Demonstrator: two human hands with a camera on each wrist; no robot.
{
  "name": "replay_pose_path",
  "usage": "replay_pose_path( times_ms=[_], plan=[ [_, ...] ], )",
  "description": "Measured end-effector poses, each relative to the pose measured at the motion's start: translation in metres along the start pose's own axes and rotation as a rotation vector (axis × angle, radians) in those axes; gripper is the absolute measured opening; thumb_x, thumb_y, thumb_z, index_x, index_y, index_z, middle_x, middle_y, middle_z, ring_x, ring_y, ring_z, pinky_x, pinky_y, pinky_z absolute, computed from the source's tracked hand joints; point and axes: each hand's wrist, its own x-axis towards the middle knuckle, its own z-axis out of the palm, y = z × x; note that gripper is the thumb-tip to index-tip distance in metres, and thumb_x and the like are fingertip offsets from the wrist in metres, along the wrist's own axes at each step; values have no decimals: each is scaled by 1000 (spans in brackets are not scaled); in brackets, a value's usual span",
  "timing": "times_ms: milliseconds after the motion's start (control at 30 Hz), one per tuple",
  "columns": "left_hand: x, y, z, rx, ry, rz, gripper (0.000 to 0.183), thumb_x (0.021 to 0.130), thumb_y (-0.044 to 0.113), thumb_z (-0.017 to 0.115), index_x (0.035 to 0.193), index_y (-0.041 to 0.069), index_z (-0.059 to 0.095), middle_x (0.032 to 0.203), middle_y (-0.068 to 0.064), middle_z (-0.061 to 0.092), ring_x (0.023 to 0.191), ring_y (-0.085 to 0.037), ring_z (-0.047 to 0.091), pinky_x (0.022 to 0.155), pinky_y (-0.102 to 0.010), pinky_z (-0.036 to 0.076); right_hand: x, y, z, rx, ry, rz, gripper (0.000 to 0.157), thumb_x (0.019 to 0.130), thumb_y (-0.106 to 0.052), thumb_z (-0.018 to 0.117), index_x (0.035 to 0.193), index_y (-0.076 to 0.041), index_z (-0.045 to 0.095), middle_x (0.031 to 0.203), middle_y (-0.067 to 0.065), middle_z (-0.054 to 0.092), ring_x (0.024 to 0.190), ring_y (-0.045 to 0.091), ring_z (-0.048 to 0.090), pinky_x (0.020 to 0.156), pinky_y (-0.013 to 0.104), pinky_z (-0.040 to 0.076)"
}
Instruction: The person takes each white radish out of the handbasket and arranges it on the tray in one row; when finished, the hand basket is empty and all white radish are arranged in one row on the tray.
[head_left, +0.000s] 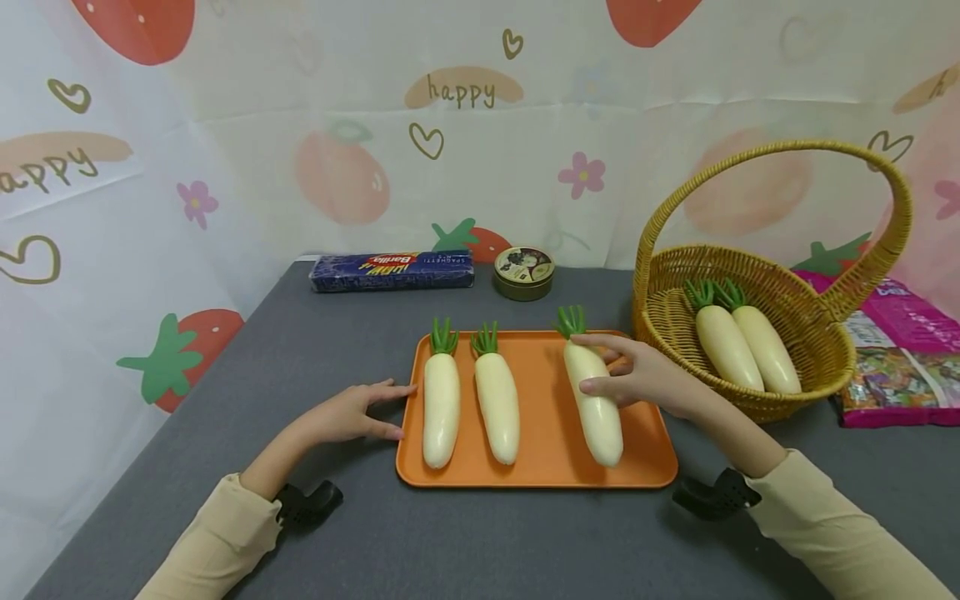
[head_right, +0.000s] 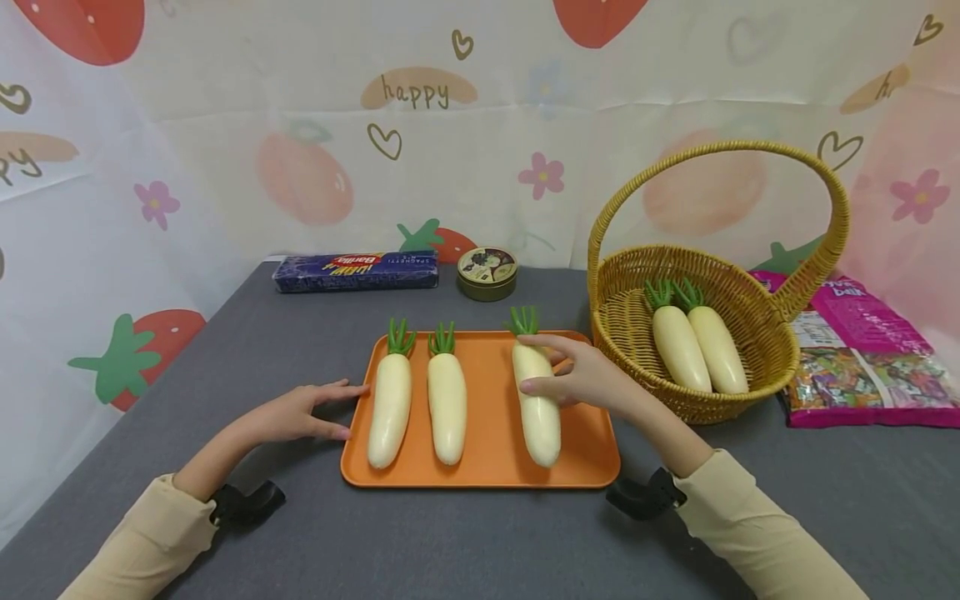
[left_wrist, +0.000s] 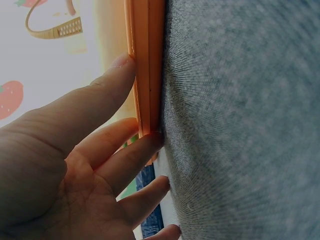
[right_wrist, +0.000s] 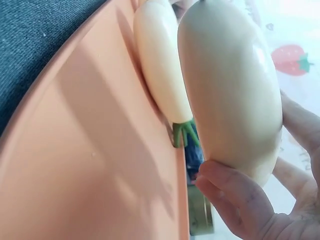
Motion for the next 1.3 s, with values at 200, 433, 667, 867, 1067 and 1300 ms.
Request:
replay_pose_path(
  times_ms=[200, 433, 667, 867, 1067, 1300],
  plan=[
    [0, 2, 0, 10, 0, 16, 68, 83, 33, 64, 138, 5, 36, 138, -31, 20, 125, -46, 17, 94, -60, 19, 11, 0, 9, -36, 6, 6, 69, 79, -28, 69, 139, -15, 37, 124, 21, 39, 85, 26, 57, 67, 39, 49],
    [0, 1, -1, 10, -2, 18, 68, 83, 33, 64, 138, 5, 36, 138, -32, 21, 125, -46, 18, 94, -60, 20, 21, 5, 20, -60, 4, -20, 69, 77, -30, 71, 137, -17, 39, 128, 20, 38, 85, 25, 58, 65, 38, 50],
    [0, 1, 0, 18, 7, 14, 69, 82, 34, 65, 137, 6, 37, 138, -31, 21, 125, -46, 18, 94, -60, 19, 30, 12, 28, -124, 3, -65, 69, 77, -29, 71, 136, -11, 40, 134, 20, 34, 88, 27, 58, 65, 35, 50],
    [0, 0, 0, 18, 4, 5, 69, 82, 34, 65, 138, 6, 37, 138, -31, 21, 125, -45, 18, 94, -59, 19, 35, 12, 33, -187, 21, -54, 68, 77, -30, 71, 134, -8, 43, 125, 22, 43, 83, 25, 59, 61, 33, 48],
    [0, -1, 1, 20, 3, -6, 70, 82, 35, 65, 138, 6, 36, 138, -31, 21, 125, -46, 17, 94, -61, 19, 41, 10, 39, -330, 49, -63, 68, 77, -36, 70, 134, -10, 44, 125, 19, 46, 87, 25, 56, 61, 32, 46],
    [0, 0, -1, 16, -2, -6, 69, 82, 35, 65, 138, 7, 36, 139, -30, 20, 125, -46, 18, 94, -60, 19, 47, 5, 45, -455, 64, -114, 66, 78, -33, 70, 132, -5, 45, 105, 17, 56, 77, 23, 52, 63, 33, 42]
  ],
)
